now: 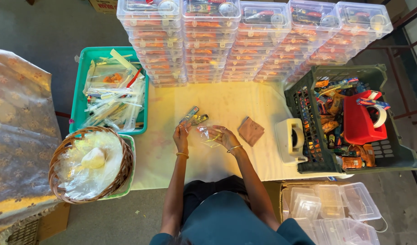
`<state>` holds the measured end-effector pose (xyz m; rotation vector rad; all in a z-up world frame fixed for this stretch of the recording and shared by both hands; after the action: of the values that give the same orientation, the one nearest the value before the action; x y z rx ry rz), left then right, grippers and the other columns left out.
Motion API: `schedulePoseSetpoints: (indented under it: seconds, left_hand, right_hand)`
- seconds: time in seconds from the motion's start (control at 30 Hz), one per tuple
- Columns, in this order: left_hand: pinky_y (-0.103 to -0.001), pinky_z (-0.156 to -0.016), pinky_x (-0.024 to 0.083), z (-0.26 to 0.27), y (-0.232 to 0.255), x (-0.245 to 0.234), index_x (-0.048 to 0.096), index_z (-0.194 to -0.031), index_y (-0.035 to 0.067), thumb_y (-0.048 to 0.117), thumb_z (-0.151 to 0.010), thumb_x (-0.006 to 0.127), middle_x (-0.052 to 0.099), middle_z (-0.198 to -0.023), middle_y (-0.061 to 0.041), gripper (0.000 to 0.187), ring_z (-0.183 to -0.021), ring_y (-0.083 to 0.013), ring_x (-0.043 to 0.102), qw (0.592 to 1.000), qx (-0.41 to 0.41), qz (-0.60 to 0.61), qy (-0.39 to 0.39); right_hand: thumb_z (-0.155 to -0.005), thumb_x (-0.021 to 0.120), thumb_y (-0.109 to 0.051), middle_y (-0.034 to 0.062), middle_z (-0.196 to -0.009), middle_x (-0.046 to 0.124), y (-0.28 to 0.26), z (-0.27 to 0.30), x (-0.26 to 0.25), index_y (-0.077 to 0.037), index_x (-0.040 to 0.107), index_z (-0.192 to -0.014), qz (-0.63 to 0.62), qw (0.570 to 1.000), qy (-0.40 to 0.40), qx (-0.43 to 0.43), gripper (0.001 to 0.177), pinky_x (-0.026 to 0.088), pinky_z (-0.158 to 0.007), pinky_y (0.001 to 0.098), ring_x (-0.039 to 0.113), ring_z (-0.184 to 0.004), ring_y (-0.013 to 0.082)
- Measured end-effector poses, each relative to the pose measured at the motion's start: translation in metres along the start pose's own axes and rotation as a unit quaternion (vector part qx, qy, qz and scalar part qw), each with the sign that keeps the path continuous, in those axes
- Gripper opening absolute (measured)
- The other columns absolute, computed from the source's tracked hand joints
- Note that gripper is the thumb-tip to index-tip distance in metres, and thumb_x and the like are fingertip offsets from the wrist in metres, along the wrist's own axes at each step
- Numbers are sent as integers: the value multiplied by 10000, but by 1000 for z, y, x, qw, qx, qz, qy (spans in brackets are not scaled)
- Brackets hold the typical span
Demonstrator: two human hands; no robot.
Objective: The person packs small snack items into a clear plastic bag and then places the bag into a transparent plastic container. They also handle a small brown pouch and a small glass jar on the table.
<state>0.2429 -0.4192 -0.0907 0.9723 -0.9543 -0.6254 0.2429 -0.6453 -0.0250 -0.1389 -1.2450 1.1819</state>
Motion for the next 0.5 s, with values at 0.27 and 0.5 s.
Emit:
schedulePoseSetpoints:
  seconds: [0.27, 0.5]
  left_hand:
    - [-273, -918, 551, -11, -27, -7, 688, -1302, -19, 146, -1078, 581, 707, -1173, -121, 297, -1014, -152, 672, 988, 105, -108, -42]
    - [-302, -1017, 485, 9, 0, 25, 471, -1513, 87, 252, -1070, 542, 663, -1354, -107, 478, -1226, -174, 625, 971, 89, -205, -91]
  right_hand:
    - [-997, 552, -156, 133, -1487, 546, -15, 22, 28, -114, 551, -1409, -60, 993, -103, 23, 414, 473, -1086, 441, 572, -1330, 248]
    - [-1047, 550, -281, -16, -1572, 474, 28, -3, -20, -112, 487, -1504, 85, 991, -99, 21, 491, 406, -1017, 381, 411, -1375, 133]
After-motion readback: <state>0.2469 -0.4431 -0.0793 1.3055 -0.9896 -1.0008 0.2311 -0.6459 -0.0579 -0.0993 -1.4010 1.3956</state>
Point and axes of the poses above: each hand's wrist, its own z-axis away from the middle knuckle, its own x-axis out of the palm, y = z × x, the point moved 9 cm from there along -z, towards the middle knuckle
